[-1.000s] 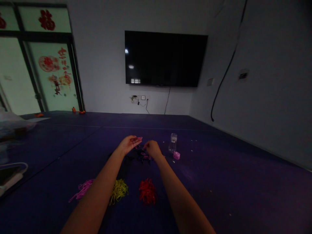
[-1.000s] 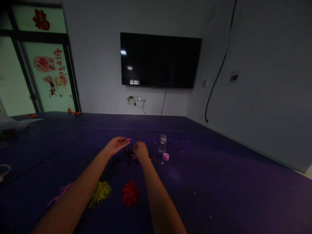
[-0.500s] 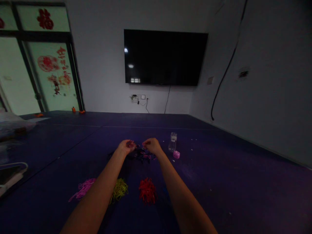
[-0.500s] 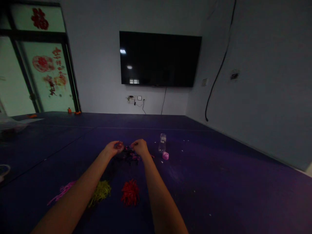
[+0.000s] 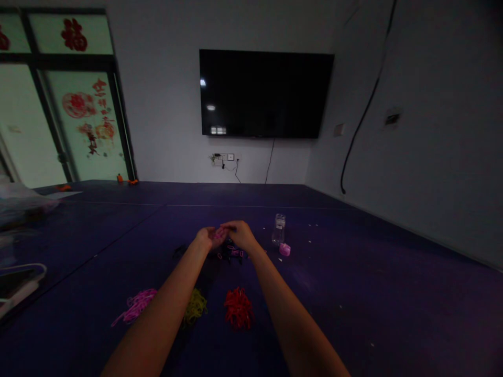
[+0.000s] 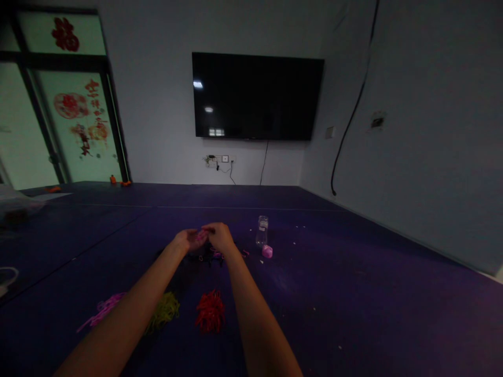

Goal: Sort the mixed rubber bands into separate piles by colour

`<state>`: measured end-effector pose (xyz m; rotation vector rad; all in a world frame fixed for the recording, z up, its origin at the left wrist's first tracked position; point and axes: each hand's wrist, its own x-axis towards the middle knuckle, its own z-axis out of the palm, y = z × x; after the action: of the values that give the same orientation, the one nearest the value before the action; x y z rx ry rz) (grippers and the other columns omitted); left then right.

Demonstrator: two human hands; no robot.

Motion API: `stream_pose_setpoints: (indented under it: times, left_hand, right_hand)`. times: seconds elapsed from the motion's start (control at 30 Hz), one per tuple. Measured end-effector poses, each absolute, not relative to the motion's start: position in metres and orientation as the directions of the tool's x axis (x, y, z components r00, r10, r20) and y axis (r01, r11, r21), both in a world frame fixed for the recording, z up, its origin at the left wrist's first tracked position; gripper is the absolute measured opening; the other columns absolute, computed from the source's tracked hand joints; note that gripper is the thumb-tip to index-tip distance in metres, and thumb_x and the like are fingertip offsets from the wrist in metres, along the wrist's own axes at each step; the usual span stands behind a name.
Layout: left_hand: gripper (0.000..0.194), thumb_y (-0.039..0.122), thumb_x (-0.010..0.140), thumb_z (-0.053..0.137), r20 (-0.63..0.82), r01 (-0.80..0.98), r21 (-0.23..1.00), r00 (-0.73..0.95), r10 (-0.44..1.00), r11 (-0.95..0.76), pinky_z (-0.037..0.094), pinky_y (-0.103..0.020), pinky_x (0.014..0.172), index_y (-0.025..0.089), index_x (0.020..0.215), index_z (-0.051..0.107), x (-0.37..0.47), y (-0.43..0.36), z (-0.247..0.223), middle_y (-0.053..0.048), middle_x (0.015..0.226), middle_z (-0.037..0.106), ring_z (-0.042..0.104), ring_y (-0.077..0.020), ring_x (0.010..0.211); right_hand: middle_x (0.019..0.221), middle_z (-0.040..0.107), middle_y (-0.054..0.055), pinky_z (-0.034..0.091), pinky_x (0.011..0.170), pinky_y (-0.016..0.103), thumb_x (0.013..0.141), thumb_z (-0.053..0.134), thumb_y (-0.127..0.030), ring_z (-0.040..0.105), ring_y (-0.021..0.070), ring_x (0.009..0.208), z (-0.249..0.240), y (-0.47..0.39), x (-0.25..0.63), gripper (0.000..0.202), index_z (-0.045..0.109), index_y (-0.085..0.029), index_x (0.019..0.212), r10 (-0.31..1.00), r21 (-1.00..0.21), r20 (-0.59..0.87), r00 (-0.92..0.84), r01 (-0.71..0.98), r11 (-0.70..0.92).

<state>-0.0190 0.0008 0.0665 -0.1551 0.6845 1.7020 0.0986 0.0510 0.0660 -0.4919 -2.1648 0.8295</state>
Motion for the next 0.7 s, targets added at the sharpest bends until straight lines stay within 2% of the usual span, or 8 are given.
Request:
stream_pose_setpoints:
  times: [0.17, 0.3, 0.43, 0.57, 0.7]
  left_hand:
    - [0.032, 0.01, 0.084, 0.027, -0.447, -0.931, 0.352, -0.26, 0.856, -0.098, 0.054, -0.033, 0.048, 0.007, 0.106, 0.05, -0.02, -0.002, 0.073, -0.016, 0.089, 0.061, 0.066, -0.0244, 0.073]
    - [0.034, 0.008, 0.084, 0.026, -0.436, -0.915, 0.349, -0.349, 0.829, -0.202, 0.056, -0.031, 0.048, 0.011, 0.107, 0.05, -0.026, -0.006, 0.075, -0.015, 0.09, 0.061, 0.067, -0.0219, 0.071]
    - [0.032, 0.008, 0.086, 0.023, -0.432, -0.894, 0.329, -0.428, 0.794, -0.303, 0.054, -0.026, 0.041, 0.013, 0.103, 0.05, -0.036, -0.01, 0.08, -0.012, 0.084, 0.061, 0.066, -0.0183, 0.063]
    - [0.033, 0.007, 0.087, 0.021, -0.414, -0.898, 0.282, -0.431, 0.802, -0.337, 0.051, -0.019, 0.036, 0.011, 0.101, 0.049, -0.039, -0.013, 0.087, -0.01, 0.078, 0.06, 0.065, -0.0162, 0.06]
    - [0.034, 0.006, 0.086, 0.02, -0.395, -0.908, 0.246, -0.414, 0.82, -0.34, 0.051, -0.017, 0.036, 0.01, 0.103, 0.05, -0.036, -0.014, 0.091, -0.008, 0.072, 0.059, 0.065, -0.0154, 0.06]
  right_hand:
    - [0.097, 0.071, 0.004, 0.046, 0.086, 0.025, 0.074, 0.05, -0.004, 0.063, 0.014, 0.093, 0.07, 0.048, 0.098, 0.033, 0.07, -0.017, 0.096, 0.588, -0.651, 0.554, -0.589, 0.133, 0.747]
    - [0.097, 0.07, 0.005, 0.047, 0.081, 0.023, 0.074, 0.053, -0.007, 0.064, 0.0138, 0.089, 0.071, 0.047, 0.098, 0.031, 0.069, -0.018, 0.099, 0.646, -0.597, 0.548, -0.531, 0.293, 0.747]
    - [0.086, 0.072, 0.006, 0.046, 0.069, 0.02, 0.071, 0.063, -0.017, 0.065, 0.0153, 0.079, 0.067, 0.042, 0.098, 0.019, 0.072, -0.017, 0.088, 0.612, -0.458, 0.379, -0.694, 0.434, 0.776]
    - [0.083, 0.072, 0.005, 0.045, 0.064, 0.02, 0.066, 0.069, -0.025, 0.066, 0.0168, 0.078, 0.058, 0.03, 0.096, 0.018, 0.073, -0.018, 0.083, 0.524, -0.246, 0.173, -0.834, 0.479, 0.843]
    - [0.088, 0.072, 0.009, 0.045, 0.065, 0.021, 0.07, 0.065, -0.024, 0.066, 0.0202, 0.083, 0.054, 0.018, 0.095, 0.019, 0.072, -0.016, 0.086, 0.533, -0.109, 0.124, -0.837, 0.523, 0.846]
